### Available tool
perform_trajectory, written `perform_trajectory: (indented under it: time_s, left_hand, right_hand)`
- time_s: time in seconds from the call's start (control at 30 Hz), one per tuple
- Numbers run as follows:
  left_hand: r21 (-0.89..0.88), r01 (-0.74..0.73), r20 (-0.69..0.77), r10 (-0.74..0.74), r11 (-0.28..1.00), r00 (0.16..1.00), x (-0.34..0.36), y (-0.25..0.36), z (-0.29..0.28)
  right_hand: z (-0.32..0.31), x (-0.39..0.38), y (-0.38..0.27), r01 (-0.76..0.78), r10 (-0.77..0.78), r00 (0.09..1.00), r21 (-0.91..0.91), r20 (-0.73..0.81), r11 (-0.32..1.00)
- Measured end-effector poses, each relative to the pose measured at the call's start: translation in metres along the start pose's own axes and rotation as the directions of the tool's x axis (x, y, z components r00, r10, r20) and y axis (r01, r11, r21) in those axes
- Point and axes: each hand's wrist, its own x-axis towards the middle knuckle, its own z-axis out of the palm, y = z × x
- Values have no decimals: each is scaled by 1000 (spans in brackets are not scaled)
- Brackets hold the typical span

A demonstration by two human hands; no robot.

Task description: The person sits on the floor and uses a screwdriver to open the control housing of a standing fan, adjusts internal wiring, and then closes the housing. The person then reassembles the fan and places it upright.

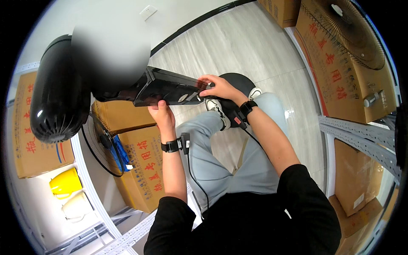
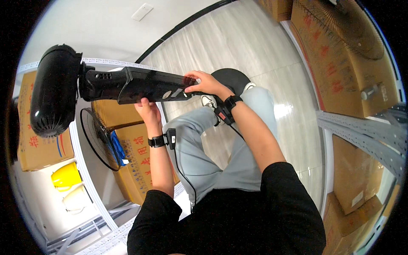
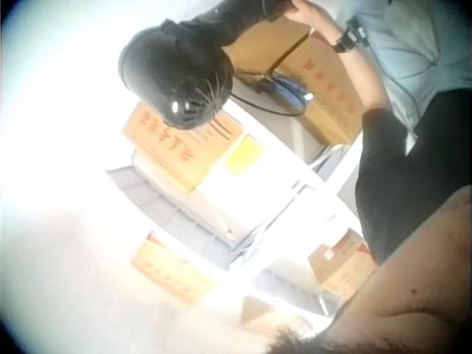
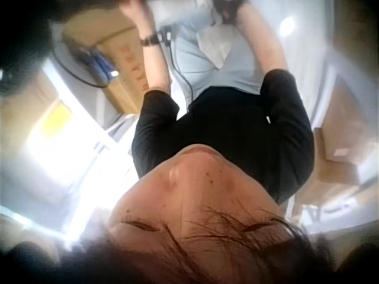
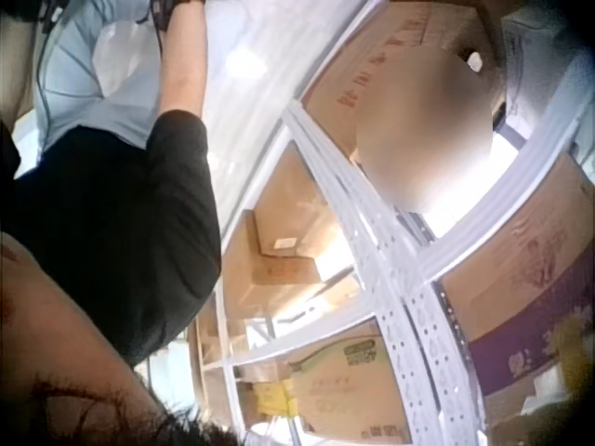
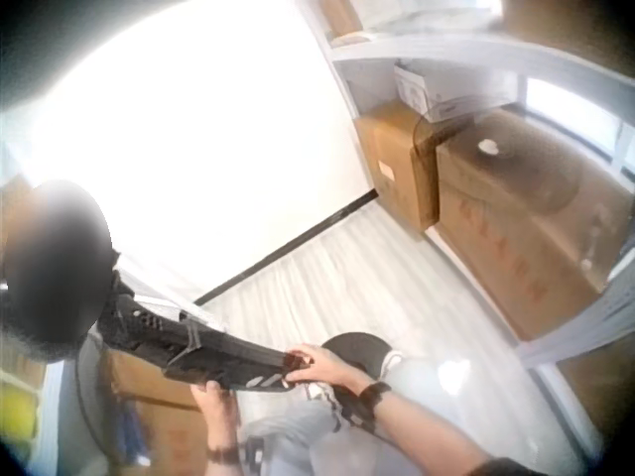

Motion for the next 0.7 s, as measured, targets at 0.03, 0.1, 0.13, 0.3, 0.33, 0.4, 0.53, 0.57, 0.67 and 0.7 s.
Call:
perform_trajectory:
  time_s: [0.03,0.1,0.13,0.3,0.33,0.4,0.53,0.57,0.67,0.7]
  left_hand:
    - [68,25,-24,-24,997,999,-6,-11,-10]
    - [206,188,-15,-189,960,982,-18,-25,-17]
    - [255,207,-5,-213,944,977,-25,-32,-6]
    - [367,450,-37,-470,814,882,-39,-64,-13]
    - [387,463,-42,-487,797,873,-38,-66,-16]
    - [427,485,-50,-515,763,856,-34,-66,-22]
    - [425,475,-37,-510,770,859,-31,-69,-26]
    - [398,470,-31,-501,788,865,-32,-70,-26]
    - [228,451,-23,-459,863,888,-38,-73,-22]
    - [155,437,-17,-440,886,898,-37,-74,-15]
  right_hand:
    - [0,4,-1,8,-8,1000,-7,-2,1000]
    - [-4,3,-4,-13,13,1000,-26,5,1000]
    - [-6,3,-5,-20,20,1000,-39,9,999]
    - [-5,3,-5,8,-10,1000,-64,-17,998]
    - [-6,3,-5,9,-9,1000,-67,-6,998]
    - [-5,4,2,35,-39,999,-139,-22,990]
    - [-6,8,17,40,-48,999,-360,-12,932]
    - [-5,8,19,-14,15,1000,-250,-1,968]
    - [-1,6,14,-121,122,992,-28,41,992]
    - [-3,7,15,-104,105,994,-31,31,994]
